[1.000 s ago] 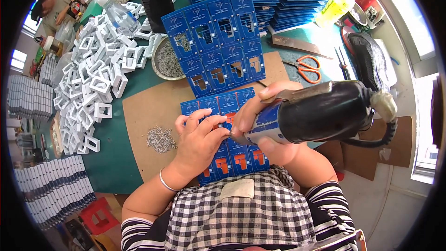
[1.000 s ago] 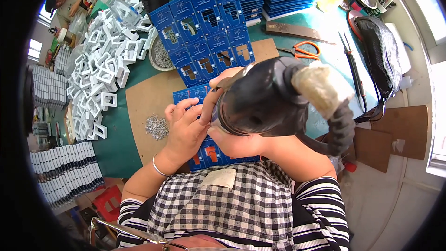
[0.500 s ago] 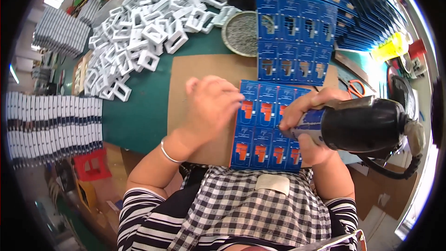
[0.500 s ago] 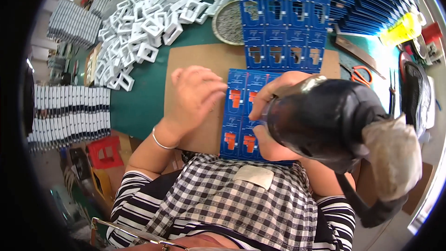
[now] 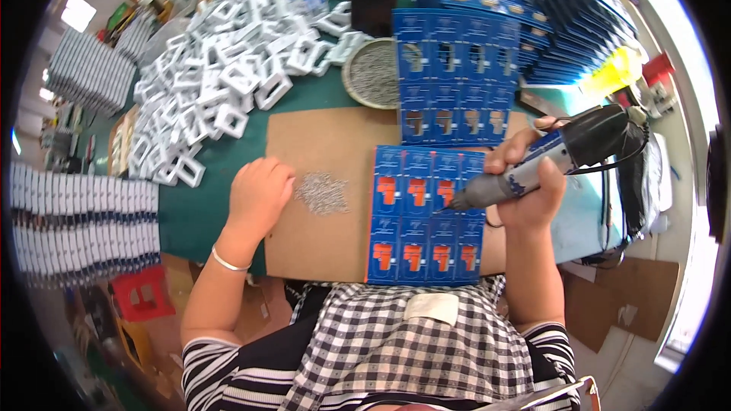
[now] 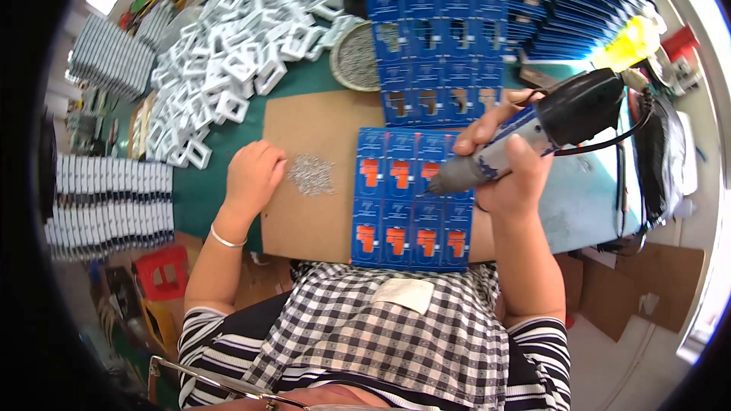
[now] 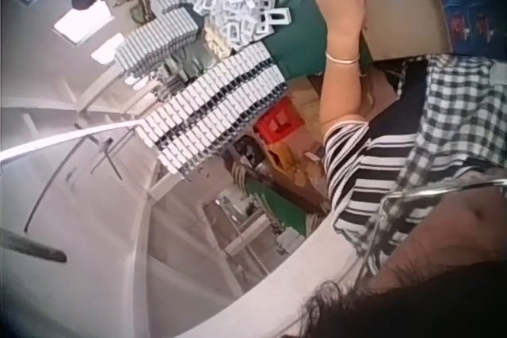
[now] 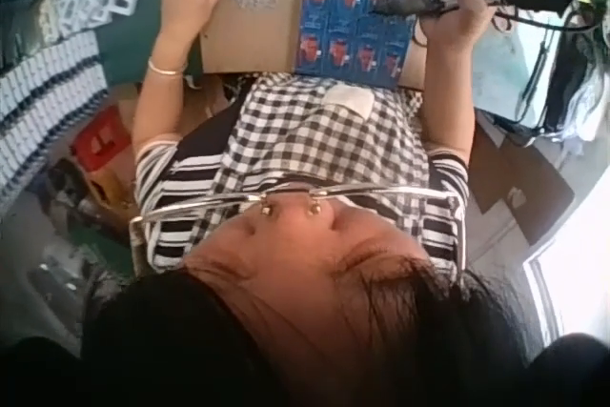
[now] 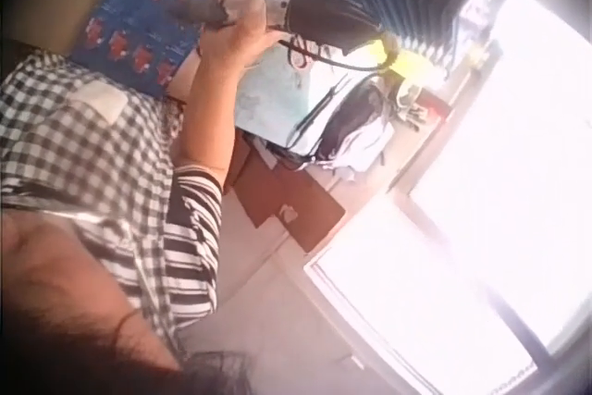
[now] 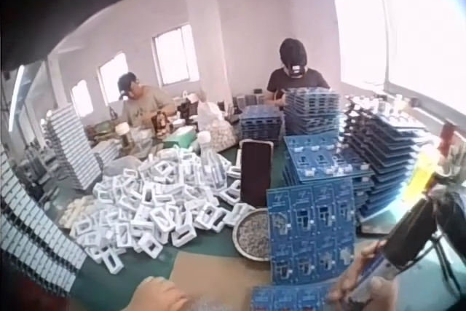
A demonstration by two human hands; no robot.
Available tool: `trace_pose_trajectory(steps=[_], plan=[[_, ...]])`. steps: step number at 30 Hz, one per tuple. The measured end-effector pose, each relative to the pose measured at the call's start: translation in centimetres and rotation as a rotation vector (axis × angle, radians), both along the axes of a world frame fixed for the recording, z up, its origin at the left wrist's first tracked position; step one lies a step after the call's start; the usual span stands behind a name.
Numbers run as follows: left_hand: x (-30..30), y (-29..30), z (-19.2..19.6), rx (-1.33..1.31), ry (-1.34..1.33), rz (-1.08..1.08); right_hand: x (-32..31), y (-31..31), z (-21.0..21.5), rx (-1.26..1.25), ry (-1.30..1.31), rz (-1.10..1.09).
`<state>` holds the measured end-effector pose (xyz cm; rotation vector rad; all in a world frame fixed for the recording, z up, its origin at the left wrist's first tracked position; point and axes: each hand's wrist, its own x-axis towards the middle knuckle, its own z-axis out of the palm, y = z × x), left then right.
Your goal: The person assembles electronic components onto printed circuit boards by securing them with screws using an electric screwdriver.
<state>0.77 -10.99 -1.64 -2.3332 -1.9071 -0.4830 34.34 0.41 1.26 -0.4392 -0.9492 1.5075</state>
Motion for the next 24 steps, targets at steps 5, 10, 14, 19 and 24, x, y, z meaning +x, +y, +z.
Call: trace_pose_trajectory(steps=[5, 10, 14, 19, 24], plan=[[-0.1, -0.2, 0.3, 0.002, -0.206, 0.143, 0.2, -1.1, 2.0, 0.104, 0.102, 0.032], [6.1, 0.5, 1.1, -0.134, -0.618, -0.077, 0.6, -1.7, 2.5, 0.161, 0.096, 0.047], [10.2, 1.7, 0.7, -0.256, -0.692, -0.283, 0.3, -2.4, 2.1, 0.175, 0.052, 0.068], [12.4, 2.9, 0.5, -0.186, -0.594, -0.357, 0.8, -2.5, 1.5, 0.204, 0.079, 0.085], [13.1, 3.7, 0.4, -0.152, -0.468, -0.399, 1.2, -2.5, 1.2, 0.198, 0.096, 0.063]])
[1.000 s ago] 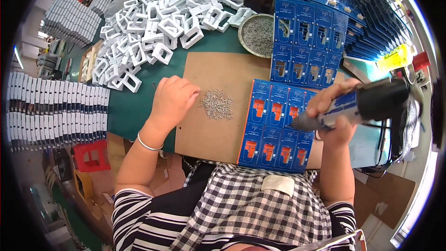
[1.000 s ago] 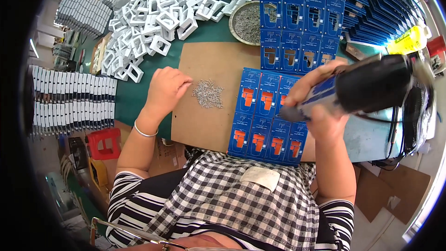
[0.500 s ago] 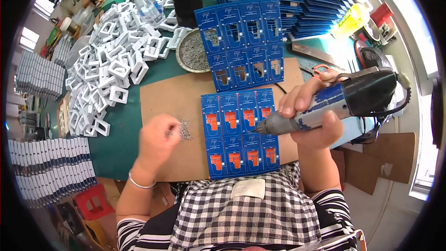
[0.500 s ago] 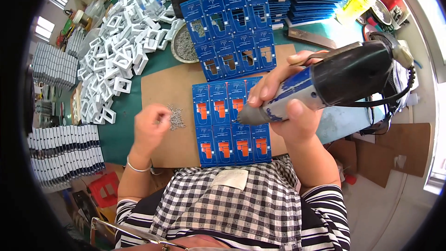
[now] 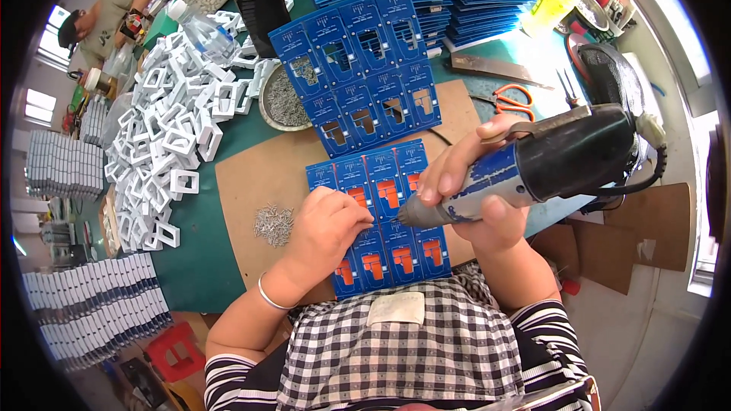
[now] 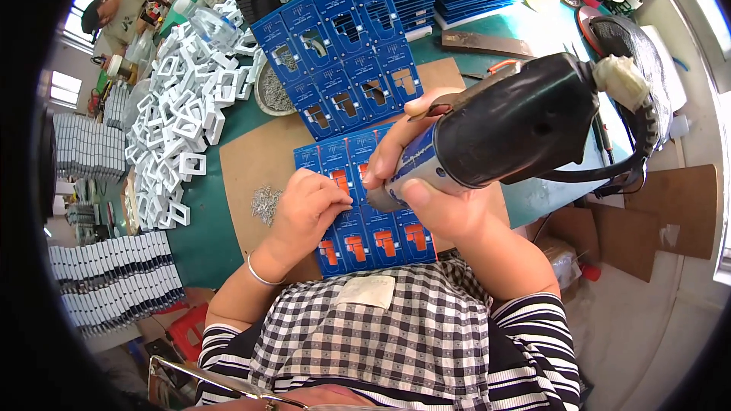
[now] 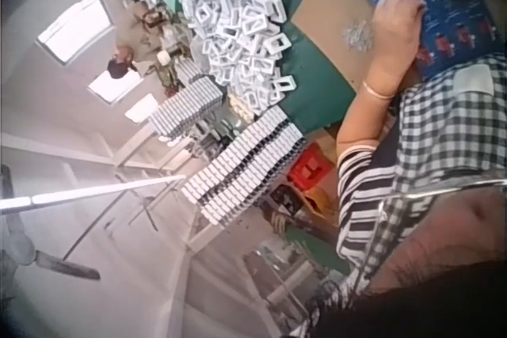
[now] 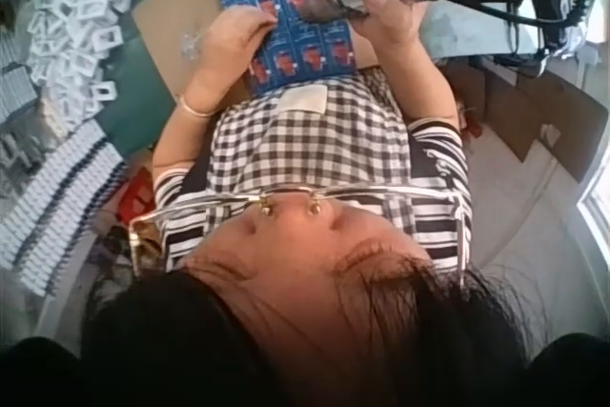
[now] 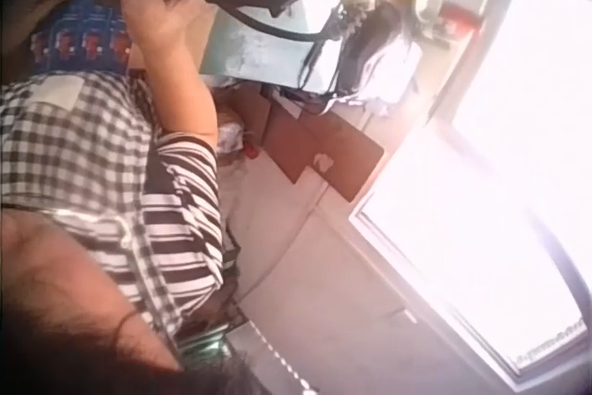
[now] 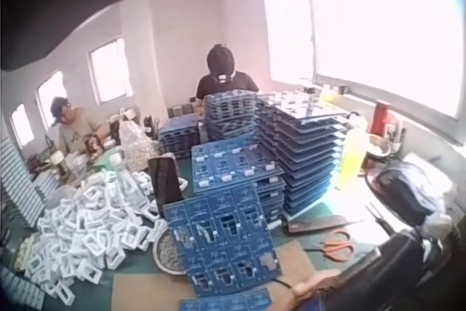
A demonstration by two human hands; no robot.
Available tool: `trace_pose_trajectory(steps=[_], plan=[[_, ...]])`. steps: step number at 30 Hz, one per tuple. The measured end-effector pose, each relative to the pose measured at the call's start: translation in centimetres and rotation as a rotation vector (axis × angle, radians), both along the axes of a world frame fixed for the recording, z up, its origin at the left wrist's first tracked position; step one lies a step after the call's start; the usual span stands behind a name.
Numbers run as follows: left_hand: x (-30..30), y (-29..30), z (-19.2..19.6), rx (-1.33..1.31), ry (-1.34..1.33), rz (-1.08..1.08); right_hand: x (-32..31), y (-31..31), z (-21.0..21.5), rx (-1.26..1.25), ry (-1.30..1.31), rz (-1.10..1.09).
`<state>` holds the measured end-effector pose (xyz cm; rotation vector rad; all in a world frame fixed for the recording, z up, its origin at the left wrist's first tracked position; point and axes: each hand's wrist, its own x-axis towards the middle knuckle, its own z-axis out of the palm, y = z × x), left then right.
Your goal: The person assembles electronic components onto printed circuit boards by securing them with screws using an electric screwdriver.
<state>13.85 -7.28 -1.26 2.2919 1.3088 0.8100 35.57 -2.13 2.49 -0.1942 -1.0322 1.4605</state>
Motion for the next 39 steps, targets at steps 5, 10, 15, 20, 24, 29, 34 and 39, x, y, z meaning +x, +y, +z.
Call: trace_pose_trajectory(steps=[5, 10, 15, 20, 24, 29, 34, 39], plan=[[0.1, 0.2, -0.5, -0.009, 0.050, 0.018, 0.1, 0.1, -0.3, 0.017, -0.026, -0.001], [0.3, 0.5, -0.1, -0.029, 0.085, 0.006, -0.3, 0.5, -0.7, 0.163, -0.078, -0.021], [0.5, 0.7, -0.1, -0.006, 0.070, 0.014, -0.7, 0.3, 0.3, 0.228, -0.345, -0.036], [0.2, 0.5, -1.2, 0.040, 0.052, 0.011, -1.3, 0.3, 0.7, 0.335, -0.428, 0.050], [0.2, 0.7, -1.2, 0.033, 0.045, 0.001, -1.1, 1.1, 0.8, 0.437, -0.487, 0.079], [0.1, 0.8, -1.0, 0.016, 0.050, -0.003, -2.0, 0.7, 0.9, 0.354, -0.543, 0.079], [0.1, 0.5, -1.2, 0.040, 0.025, 0.001, -2.0, 0.4, 0.9, 0.287, -0.431, 0.098], [0.0, 0.6, -1.3, 0.016, 0.002, -0.010, -3.0, 0.2, 1.1, 0.211, -0.407, 0.069]])
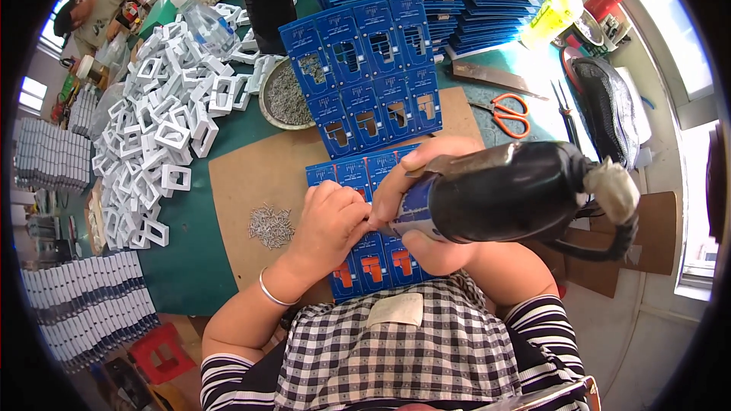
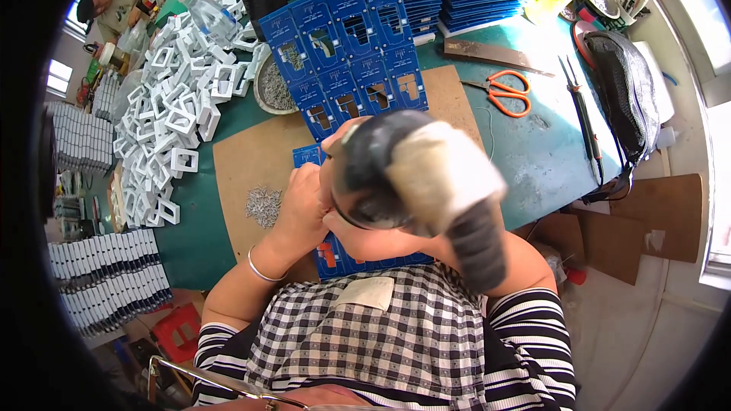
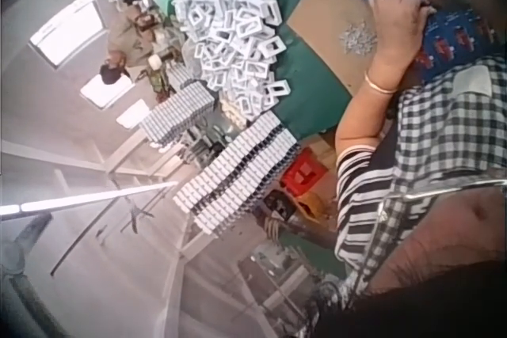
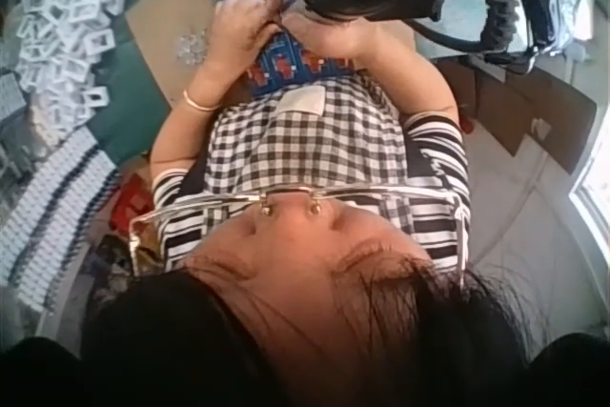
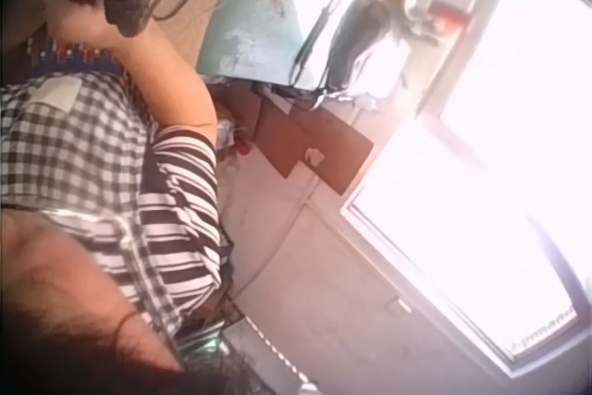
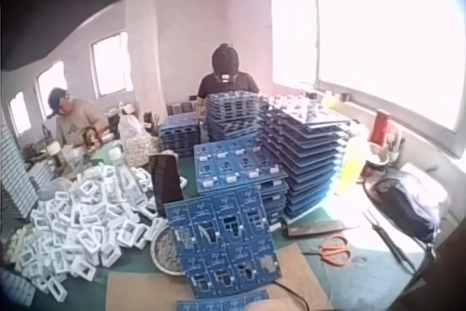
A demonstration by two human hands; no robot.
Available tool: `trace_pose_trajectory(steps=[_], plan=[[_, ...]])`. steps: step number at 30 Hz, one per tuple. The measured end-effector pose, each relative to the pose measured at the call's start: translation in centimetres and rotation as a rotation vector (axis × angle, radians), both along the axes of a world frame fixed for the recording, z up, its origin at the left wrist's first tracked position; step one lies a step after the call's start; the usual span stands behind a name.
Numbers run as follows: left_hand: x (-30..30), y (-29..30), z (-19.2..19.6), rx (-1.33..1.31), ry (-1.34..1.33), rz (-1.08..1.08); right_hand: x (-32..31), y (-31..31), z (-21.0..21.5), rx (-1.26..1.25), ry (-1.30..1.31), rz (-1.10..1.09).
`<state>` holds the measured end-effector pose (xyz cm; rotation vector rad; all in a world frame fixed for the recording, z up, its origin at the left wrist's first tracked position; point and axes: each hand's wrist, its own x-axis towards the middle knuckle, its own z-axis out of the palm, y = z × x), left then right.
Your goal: The person assembles electronic components onto printed circuit boards by securing them with screws using an electric screwdriver.
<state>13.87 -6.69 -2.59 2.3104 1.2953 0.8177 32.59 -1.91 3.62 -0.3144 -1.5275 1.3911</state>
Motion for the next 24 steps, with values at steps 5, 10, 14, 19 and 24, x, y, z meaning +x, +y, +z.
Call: trace_pose_trajectory(steps=[5, 10, 14, 19, 24], plan=[[0.0, 0.1, -0.6, 0.025, -0.113, 0.009, -0.7, 0.2, -0.8, 0.088, -0.106, -0.138], [-1.3, 0.3, 1.3, -0.051, -0.047, -0.042, -1.6, 0.7, 2.3, 0.046, -0.298, -0.084], [-2.5, 0.3, 2.3, 0.040, -0.110, 0.054, -1.9, 0.6, 2.2, 0.043, -0.298, -0.096], [-2.7, -0.2, 2.0, -0.066, -0.125, 0.084, -1.8, 0.7, 0.7, 0.158, -0.364, -0.187], [-1.5, -1.4, 1.2, -0.043, -0.058, -0.028, -1.1, 1.2, -1.6, -0.251, 0.133, -0.010]])
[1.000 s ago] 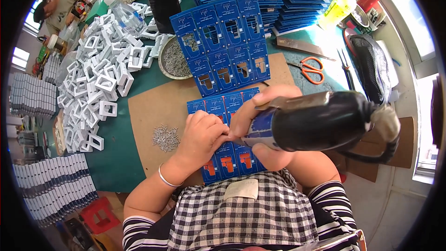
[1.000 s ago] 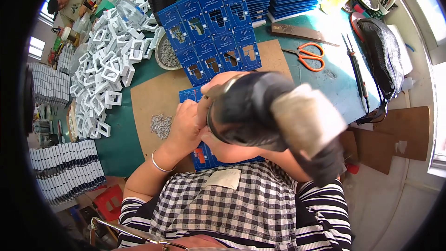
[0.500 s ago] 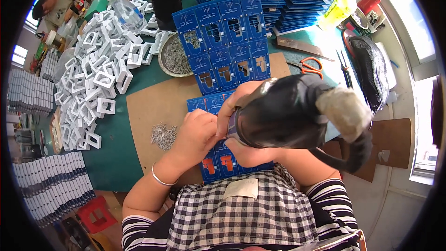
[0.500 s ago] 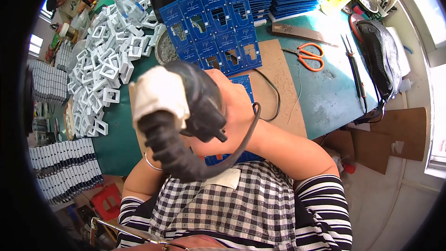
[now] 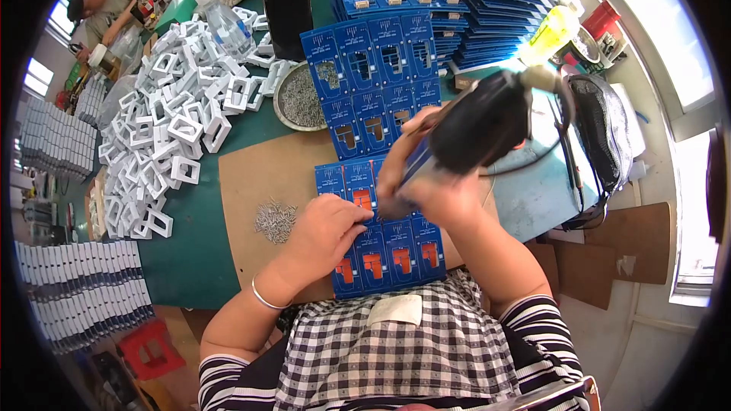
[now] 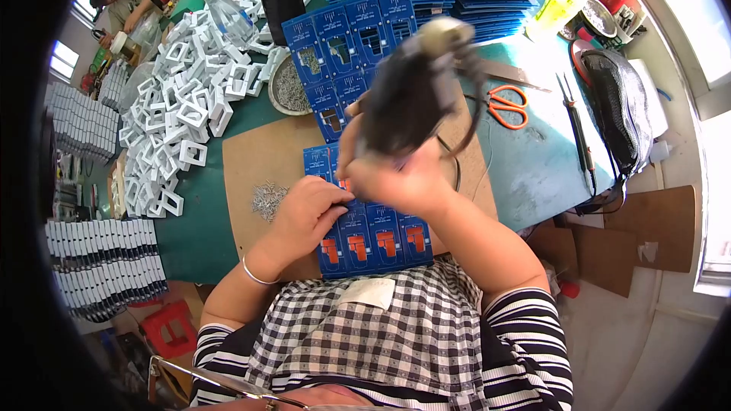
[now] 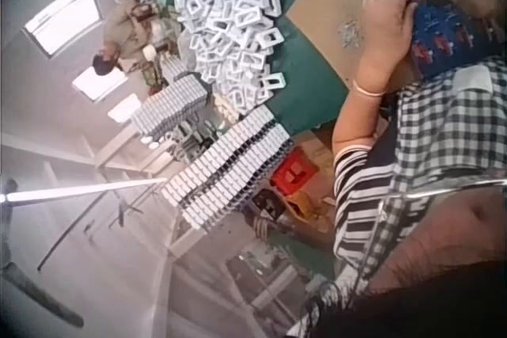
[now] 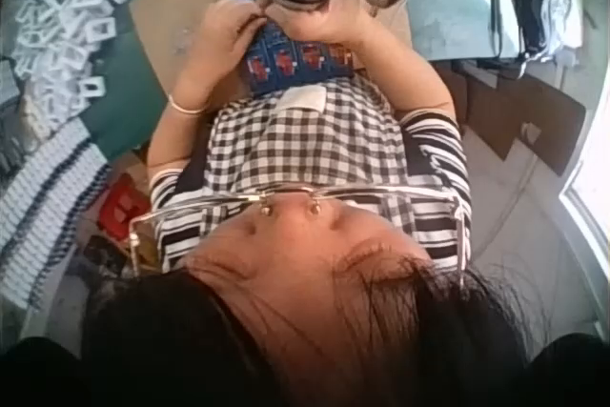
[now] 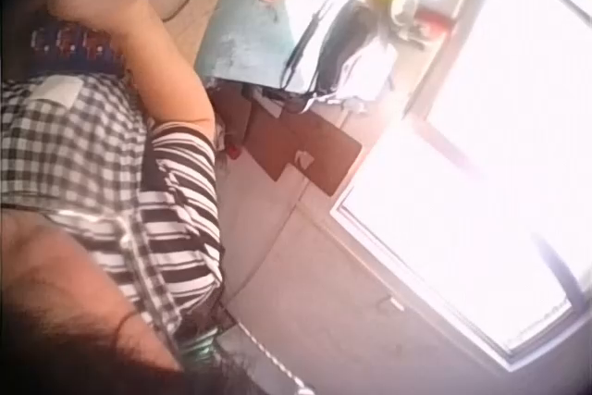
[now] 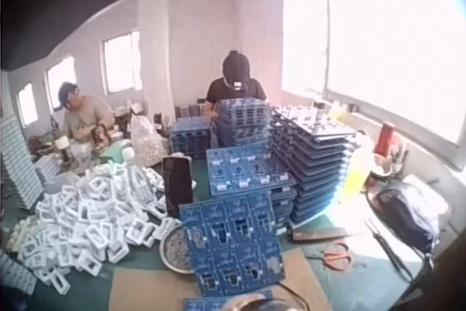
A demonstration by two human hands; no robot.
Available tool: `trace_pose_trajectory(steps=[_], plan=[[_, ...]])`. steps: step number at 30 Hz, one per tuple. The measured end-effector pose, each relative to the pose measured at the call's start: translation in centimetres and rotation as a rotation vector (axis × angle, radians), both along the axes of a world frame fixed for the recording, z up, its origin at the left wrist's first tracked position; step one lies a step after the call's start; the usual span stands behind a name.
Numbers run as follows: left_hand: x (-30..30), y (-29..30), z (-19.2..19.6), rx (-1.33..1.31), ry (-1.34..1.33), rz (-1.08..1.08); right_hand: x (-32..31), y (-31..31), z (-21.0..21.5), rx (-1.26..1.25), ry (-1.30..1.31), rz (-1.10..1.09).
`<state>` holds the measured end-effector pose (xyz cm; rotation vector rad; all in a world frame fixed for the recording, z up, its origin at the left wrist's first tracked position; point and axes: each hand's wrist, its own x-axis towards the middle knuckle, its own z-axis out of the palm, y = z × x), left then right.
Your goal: The person assembles electronic components onto printed circuit boards by securing them with screws using an electric screwdriver.
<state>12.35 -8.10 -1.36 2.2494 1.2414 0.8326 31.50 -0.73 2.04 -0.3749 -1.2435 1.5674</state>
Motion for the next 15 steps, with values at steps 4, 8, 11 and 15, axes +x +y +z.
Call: trace_pose_trajectory(steps=[4, 8, 11, 15], plan=[[-0.2, -0.4, 0.2, -0.152, -0.092, 0.042, 1.5, 0.7, -0.4, -0.147, 0.325, -0.009], [1.3, -0.5, 1.4, -0.086, 0.003, 0.015, 1.6, 0.1, 0.4, -0.165, 0.331, -0.036], [2.1, -0.9, 1.6, -0.062, 0.124, 0.017, 1.6, -0.4, 1.1, -0.150, 0.374, -0.057], [1.5, -1.6, 2.4, -0.103, -0.053, 0.009, 2.6, 0.0, 0.9, -0.118, 0.474, -0.079]])
